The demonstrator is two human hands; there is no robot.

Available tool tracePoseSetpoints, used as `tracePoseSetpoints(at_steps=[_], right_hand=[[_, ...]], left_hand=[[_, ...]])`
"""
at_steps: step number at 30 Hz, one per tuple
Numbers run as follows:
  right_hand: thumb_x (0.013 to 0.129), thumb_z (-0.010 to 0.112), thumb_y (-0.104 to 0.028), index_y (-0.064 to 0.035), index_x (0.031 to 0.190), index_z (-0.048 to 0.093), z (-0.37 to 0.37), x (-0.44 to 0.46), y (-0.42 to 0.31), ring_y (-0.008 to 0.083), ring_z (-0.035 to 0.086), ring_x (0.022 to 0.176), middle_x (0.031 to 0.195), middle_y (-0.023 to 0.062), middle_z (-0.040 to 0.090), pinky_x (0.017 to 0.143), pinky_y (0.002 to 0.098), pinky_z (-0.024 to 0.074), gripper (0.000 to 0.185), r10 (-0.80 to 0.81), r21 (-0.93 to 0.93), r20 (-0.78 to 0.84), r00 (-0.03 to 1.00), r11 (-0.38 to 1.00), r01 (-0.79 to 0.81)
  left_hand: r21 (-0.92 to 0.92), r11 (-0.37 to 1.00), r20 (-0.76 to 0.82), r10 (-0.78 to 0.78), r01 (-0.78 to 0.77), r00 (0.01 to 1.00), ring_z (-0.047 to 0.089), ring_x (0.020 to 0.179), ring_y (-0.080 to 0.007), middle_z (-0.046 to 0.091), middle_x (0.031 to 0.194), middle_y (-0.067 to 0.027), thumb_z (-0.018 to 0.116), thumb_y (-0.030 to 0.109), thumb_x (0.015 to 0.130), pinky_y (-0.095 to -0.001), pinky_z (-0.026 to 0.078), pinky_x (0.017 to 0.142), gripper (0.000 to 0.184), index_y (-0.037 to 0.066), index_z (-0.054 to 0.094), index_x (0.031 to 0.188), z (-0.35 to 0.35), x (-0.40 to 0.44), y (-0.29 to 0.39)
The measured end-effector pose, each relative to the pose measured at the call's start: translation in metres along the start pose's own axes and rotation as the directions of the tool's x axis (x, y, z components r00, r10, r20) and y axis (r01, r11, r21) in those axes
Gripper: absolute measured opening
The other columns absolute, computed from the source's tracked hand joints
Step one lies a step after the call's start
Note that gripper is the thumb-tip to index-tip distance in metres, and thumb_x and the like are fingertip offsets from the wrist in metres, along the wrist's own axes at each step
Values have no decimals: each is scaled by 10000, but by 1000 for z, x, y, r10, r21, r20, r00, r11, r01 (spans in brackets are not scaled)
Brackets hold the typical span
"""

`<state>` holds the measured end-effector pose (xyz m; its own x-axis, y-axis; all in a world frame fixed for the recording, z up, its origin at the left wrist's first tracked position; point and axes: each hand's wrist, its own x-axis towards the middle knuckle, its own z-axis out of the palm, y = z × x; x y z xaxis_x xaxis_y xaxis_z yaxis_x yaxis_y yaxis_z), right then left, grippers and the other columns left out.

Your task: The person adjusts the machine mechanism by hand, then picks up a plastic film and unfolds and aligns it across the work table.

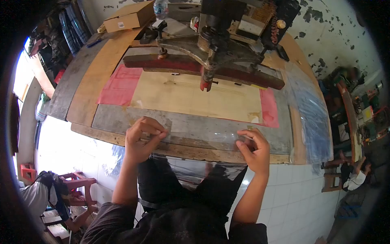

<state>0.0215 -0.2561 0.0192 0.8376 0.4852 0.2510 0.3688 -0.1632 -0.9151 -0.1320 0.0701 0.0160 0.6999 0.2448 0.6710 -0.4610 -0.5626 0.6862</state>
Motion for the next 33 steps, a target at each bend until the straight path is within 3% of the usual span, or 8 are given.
tracePoseSetpoints(at_steps=[5,15,21,24,27,30,32,33], right_hand=[[855,810,5,-35,1156,715,-3,-1,6,57,553,782,1041,7,603,648,177,412,318,-73,46,41,996,996,71],[832,828,-29,-39,1234,708,-9,-3,5,45,538,757,993,15,622,633,188,388,419,-97,170,114,989,983,77],[843,830,-45,-30,1264,714,-9,-7,1,46,558,750,986,24,641,644,183,402,438,35,186,122,992,981,-58],[842,829,-35,-22,1222,736,-11,-4,10,83,588,786,1009,43,642,663,203,438,392,-105,143,161,981,986,82],[831,851,-50,-24,1192,757,-11,-2,13,136,611,822,1042,68,642,699,237,486,374,-238,263,133,962,944,197],[801,882,-54,-33,1231,745,-20,-8,24,180,637,874,1065,79,635,746,268,528,451,-241,327,199,950,930,167],[829,904,-222,-16,1312,707,-22,-11,22,190,661,867,1073,116,658,755,283,546,560,-141,461,282,949,888,-5],[829,904,-222,-16,1312,707,-24,-10,24,190,661,867,1073,116,658,755,283,546,560,-141,461,282,949,887,-5]], left_hand=[[125,992,29,20,-24,999,681,870,-254,743,908,-40,840,52,827,-376,483,807,257,99,603,914,0,2,-1],[225,971,17,77,-79,997,625,828,-271,699,907,-38,789,95,887,-406,449,798,281,90,536,1007,1,-2,-2],[263,961,-9,92,-87,996,616,829,-270,694,902,-38,755,136,939,-423,446,826,284,90,491,1033,1,-9,-6],[265,963,-27,63,-54,998,614,831,-268,694,902,-37,744,145,956,-421,445,844,270,86,489,1023,1,-10,-5],[263,964,-39,52,-40,998,624,832,-267,704,900,-42,729,145,974,-414,448,868,250,87,490,1020,2,-10,-4],[228,973,-56,42,-28,998,642,839,-269,725,910,-58,708,150,996,-404,460,870,229,79,492,1013,3,-10,-7],[221,975,-63,10,5,998,652,847,-279,735,920,-69,701,155,1003,-407,473,867,226,71,491,1008,3,-12,-7],[216,976,-72,-22,37,997,662,855,-289,746,930,-79,694,159,1011,-411,486,864,225,64,490,1003,3,-12,-7]])
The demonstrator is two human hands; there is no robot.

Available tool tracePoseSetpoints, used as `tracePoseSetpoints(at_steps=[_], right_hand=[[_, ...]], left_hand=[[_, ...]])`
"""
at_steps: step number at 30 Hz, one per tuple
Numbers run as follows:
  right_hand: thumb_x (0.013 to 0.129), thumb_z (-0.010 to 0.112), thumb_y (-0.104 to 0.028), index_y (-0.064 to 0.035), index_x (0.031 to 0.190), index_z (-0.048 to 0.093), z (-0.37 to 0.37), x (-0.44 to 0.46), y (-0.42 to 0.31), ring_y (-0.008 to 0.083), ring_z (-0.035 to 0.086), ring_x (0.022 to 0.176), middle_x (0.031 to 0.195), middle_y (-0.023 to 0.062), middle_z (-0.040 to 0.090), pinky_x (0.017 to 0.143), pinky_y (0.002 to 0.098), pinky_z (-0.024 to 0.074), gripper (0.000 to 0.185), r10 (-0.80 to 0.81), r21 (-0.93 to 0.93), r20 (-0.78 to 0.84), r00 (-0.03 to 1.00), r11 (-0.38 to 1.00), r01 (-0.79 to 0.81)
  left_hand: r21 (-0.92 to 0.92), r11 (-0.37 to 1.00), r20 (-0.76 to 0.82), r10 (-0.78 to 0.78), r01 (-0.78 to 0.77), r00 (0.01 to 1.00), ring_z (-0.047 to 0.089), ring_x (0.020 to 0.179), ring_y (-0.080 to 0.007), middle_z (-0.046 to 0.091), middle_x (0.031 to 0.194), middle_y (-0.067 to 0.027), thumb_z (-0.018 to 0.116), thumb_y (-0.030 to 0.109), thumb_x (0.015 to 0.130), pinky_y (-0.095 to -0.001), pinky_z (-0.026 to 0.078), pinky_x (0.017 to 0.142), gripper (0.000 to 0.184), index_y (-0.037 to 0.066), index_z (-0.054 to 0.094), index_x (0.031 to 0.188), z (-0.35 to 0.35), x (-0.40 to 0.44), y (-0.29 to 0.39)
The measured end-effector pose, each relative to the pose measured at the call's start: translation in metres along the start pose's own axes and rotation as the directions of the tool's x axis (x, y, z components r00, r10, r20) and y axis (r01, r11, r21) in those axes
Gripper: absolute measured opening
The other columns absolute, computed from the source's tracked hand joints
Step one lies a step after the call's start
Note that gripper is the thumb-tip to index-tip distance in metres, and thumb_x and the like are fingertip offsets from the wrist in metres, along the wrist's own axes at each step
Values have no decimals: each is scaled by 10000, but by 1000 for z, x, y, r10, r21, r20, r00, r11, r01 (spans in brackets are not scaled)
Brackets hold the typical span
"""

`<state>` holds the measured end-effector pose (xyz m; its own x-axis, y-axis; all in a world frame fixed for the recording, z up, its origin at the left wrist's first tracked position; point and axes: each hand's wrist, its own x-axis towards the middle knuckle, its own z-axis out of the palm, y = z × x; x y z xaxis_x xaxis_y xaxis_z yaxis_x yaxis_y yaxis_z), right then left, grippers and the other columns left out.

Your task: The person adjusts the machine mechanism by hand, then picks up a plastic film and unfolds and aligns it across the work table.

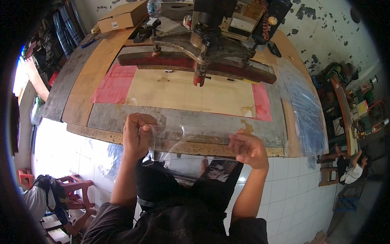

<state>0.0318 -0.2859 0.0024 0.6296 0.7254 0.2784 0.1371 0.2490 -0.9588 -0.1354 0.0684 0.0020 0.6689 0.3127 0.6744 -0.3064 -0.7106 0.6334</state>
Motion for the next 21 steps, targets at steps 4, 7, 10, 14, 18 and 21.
tracePoseSetpoints(at_steps=[4,7,10,14,18,21], right_hand=[[999,600,-579,72,1432,589,2,4,-4,245,674,666,1055,270,682,599,339,562,782,-64,314,204,977,949,-3],[1073,390,-597,90,1470,540,19,2,-2,280,647,550,1042,331,679,509,365,549,808,-50,584,230,972,806,-97],[1081,450,-352,78,1505,505,45,13,-9,290,657,560,988,319,675,534,351,573,607,48,567,261,964,801,-193],[1011,590,-137,-20,1513,543,81,37,-15,295,695,1024,1139,227,689,793,419,599,518,103,139,332,938,978,-157],[1006,657,-172,14,1348,633,90,46,-26,339,496,1425,1327,201,651,1113,501,449,390,70,-130,418,906,991,-17],[1006,678,-210,17,1162,665,81,39,-35,367,545,1399,1305,221,671,1165,522,420,276,-96,-243,340,935,952,186]], left_hand=[[47,998,117,-52,47,992,735,813,-269,759,936,-176,551,263,1115,-374,552,801,273,43,418,1022,0,-3,-3],[-125,984,99,-115,127,988,703,832,-332,769,935,-121,661,175,1046,-424,544,808,233,29,482,1015,2,-5,-2],[-199,971,94,-115,132,989,727,792,-331,777,922,-146,633,200,1072,-406,553,758,251,14,468,1036,3,-5,-2],[-192,977,112,-68,89,991,732,766,-308,763,882,-155,599,236,1098,-393,550,719,278,14,446,1030,3,-6,-4],[-104,978,165,-163,182,973,668,686,-216,646,734,-88,576,266,1114,-344,536,694,297,15,432,1043,-7,-9,-6],[-180,951,159,-223,250,962,611,659,-147,550,699,-38,548,278,1130,-296,527,678,278,34,430,1072,-9,-11,-12]])
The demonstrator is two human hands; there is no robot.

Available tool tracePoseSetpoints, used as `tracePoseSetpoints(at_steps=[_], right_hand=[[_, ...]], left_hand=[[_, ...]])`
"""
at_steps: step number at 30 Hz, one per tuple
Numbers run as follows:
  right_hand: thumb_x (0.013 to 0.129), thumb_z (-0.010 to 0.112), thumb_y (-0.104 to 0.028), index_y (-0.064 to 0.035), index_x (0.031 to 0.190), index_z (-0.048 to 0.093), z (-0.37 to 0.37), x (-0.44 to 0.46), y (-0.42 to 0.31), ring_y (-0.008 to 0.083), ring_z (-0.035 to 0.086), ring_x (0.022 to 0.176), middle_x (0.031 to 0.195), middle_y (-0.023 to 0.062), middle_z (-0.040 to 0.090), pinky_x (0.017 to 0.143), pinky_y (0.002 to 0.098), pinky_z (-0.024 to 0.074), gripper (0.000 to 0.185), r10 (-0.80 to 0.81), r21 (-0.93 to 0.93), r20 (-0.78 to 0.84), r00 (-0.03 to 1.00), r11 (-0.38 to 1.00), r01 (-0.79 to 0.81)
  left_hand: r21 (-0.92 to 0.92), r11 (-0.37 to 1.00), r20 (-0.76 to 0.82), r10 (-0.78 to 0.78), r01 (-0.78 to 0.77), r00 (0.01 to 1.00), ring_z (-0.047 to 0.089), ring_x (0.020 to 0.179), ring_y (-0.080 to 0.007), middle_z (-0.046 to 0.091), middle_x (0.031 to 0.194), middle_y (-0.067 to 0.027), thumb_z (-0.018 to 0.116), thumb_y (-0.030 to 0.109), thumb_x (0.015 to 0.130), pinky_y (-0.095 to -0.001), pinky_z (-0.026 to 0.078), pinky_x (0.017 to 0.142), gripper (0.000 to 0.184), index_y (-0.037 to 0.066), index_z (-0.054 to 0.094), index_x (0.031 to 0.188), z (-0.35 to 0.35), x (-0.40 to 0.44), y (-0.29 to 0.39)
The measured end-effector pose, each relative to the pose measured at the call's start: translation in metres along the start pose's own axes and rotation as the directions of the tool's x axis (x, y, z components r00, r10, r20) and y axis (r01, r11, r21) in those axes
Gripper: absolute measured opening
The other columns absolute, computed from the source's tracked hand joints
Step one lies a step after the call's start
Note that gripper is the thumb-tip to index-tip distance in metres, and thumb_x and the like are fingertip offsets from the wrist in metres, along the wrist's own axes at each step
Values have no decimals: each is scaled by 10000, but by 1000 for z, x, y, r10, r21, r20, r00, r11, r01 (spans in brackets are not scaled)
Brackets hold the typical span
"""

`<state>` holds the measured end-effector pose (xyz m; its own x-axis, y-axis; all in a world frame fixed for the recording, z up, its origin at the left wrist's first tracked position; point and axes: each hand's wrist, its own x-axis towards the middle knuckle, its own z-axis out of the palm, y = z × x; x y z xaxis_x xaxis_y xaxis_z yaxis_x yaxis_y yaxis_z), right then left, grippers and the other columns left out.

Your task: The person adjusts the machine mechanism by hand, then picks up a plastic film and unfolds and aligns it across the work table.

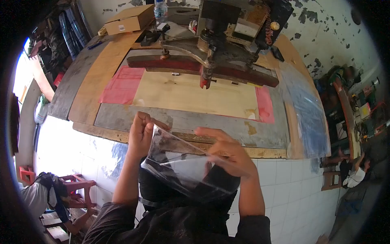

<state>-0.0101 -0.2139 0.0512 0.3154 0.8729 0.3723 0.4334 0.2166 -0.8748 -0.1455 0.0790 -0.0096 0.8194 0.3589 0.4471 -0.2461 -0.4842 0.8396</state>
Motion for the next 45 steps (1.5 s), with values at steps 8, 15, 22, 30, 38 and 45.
tracePoseSetpoints(at_steps=[8,15,22,30,38,45], right_hand=[[1014,636,-62,13,1232,633,-17,-41,-26,347,759,1048,1198,248,739,972,458,571,231,128,270,-293,947,962,-47],[981,758,-104,-134,1472,631,13,-8,-31,221,707,1064,1615,138,478,933,323,553,509,154,252,3,988,956,-150],[989,750,-241,-82,1039,766,-3,-8,-51,368,576,1369,1386,132,690,1169,534,392,168,-117,-266,67,991,955,130],[1056,643,-237,-49,902,670,-75,-119,-101,270,689,1056,920,123,768,1023,426,467,244,-83,-413,-663,744,869,-271],[953,805,-275,26,835,678,-113,-146,-145,102,552,634,728,36,661,622,268,435,347,185,-654,-563,805,496,-571],[910,837,-292,35,814,667,-135,-182,-134,112,550,661,712,35,637,649,273,441,381,260,-557,-613,746,528,-642]], left_hand=[[-629,774,106,-5,71,994,711,726,-179,759,1010,-244,523,301,1139,-275,554,676,264,93,368,1090,-9,9,8],[-659,748,123,11,73,992,668,728,-99,701,912,-66,603,229,1108,-255,552,662,227,99,418,1082,9,5,24],[-680,733,55,83,-24,995,624,714,-80,614,822,-12,630,193,1093,-239,500,650,214,70,459,1052,3,7,50],[-152,988,-89,-29,16,996,521,577,-73,563,694,-13,738,127,1011,-245,434,572,249,32,510,982,-58,15,78],[223,960,420,-250,168,872,508,643,-83,595,716,2,916,265,844,-276,411,594,377,21,638,921,-87,36,75],[168,975,626,-217,142,749,638,730,-149,713,829,-26,915,277,825,-320,489,661,388,33,664,993,-82,40,73]])
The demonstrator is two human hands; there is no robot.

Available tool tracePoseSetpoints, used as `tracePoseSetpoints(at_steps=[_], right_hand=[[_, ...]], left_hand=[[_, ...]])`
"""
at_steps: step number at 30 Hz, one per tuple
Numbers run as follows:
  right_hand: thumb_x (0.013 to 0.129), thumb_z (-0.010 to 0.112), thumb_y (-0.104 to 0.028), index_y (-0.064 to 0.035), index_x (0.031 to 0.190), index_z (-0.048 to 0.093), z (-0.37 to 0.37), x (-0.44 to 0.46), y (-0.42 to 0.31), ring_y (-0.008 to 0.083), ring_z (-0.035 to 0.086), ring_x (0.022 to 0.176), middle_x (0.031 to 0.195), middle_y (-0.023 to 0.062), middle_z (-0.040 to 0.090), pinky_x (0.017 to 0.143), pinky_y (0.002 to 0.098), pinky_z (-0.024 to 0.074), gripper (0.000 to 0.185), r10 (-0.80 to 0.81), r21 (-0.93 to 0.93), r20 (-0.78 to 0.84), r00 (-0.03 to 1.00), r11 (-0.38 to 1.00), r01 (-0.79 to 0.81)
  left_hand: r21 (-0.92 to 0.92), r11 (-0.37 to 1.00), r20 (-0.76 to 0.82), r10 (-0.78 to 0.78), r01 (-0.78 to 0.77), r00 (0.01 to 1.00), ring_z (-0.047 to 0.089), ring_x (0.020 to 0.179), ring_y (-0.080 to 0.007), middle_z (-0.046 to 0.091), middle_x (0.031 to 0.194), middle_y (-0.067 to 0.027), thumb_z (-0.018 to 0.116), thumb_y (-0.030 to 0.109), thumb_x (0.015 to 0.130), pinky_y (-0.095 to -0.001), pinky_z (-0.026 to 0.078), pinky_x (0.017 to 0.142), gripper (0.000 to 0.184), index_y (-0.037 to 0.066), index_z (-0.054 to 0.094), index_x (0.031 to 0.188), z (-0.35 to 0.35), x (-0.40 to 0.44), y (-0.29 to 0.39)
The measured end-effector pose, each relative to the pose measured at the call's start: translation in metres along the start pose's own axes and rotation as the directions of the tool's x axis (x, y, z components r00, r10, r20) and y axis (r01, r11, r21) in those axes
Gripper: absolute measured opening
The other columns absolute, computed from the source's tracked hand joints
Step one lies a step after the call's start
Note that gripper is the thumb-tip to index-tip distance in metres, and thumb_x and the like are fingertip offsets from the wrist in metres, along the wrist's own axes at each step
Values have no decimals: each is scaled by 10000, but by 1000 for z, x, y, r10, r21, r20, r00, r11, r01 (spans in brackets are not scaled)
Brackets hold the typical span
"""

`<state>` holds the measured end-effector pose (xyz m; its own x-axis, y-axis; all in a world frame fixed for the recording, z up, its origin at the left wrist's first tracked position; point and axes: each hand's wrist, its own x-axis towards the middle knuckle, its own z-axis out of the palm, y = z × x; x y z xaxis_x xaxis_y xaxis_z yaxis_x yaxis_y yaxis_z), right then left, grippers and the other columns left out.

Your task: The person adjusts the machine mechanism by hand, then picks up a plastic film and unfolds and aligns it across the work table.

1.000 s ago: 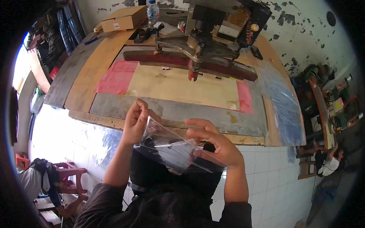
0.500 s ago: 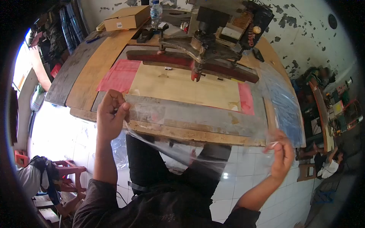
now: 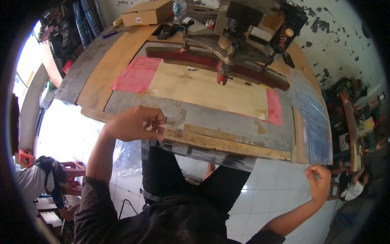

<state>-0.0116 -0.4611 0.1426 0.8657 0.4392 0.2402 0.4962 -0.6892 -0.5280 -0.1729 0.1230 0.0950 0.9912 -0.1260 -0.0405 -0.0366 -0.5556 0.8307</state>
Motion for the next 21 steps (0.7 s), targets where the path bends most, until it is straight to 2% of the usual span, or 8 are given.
tracePoseSetpoints(at_steps=[2,4,8,10,17,19,20,21], right_hand=[[907,839,-291,34,814,666,0,-4,3,115,553,669,711,35,634,653,274,443,380,-23,-17,-1,1000,1000,23],[902,843,-292,30,812,668,-1,-8,4,123,560,684,722,43,639,662,276,447,378,1,2,-19,1000,1000,-1],[903,844,-295,27,812,669,-5,-14,5,125,565,694,736,46,644,672,279,451,377,7,41,-51,999,999,-5],[920,836,-312,27,838,674,-11,-17,8,126,572,713,769,47,656,680,281,452,384,-41,5,-89,995,999,41],[952,817,-326,26,888,678,-17,-23,18,129,583,758,825,49,671,712,285,454,384,-28,21,-137,990,999,31],[977,782,-261,36,928,649,-20,-25,20,128,571,758,836,55,649,723,289,458,330,1,2,-105,994,1000,-1],[977,782,-261,36,928,649,-18,-22,7,128,571,758,836,55,649,723,289,458,330,3,0,-106,994,1000,-3],[979,773,-256,35,940,652,-14,-21,-6,147,576,760,831,57,646,732,301,462,318,-1,-81,-22,1000,997,0]], left_hand=[[16,1000,-42,-13,14,999,650,763,-160,723,854,-18,924,293,816,-337,505,682,399,49,669,1002,3,1,0],[97,994,-120,-36,48,992,670,750,-185,725,833,-44,911,282,831,-339,507,673,353,45,667,923,4,0,7],[215,976,-79,-16,33,997,672,703,-209,696,754,-53,893,304,851,-340,505,653,361,38,650,838,0,1,12],[436,900,-38,33,-13,999,680,660,-229,708,727,-72,852,321,898,-344,500,632,357,39,652,810,0,2,10],[238,971,1,24,-24,1000,765,773,-218,792,854,-101,766,285,982,-329,531,665,263,30,748,918,4,4,12],[68,997,-7,31,-31,999,772,806,-202,798,865,-95,739,229,998,-321,558,721,214,19,781,1015,5,3,11],[66,997,-4,33,-33,999,772,806,-202,798,865,-95,739,229,998,-321,558,721,214,19,781,1015,6,1,8],[90,996,-42,31,-27,999,764,804,-187,799,871,-90,727,206,1006,-318,565,744,204,16,784,1051,8,-1,4]])
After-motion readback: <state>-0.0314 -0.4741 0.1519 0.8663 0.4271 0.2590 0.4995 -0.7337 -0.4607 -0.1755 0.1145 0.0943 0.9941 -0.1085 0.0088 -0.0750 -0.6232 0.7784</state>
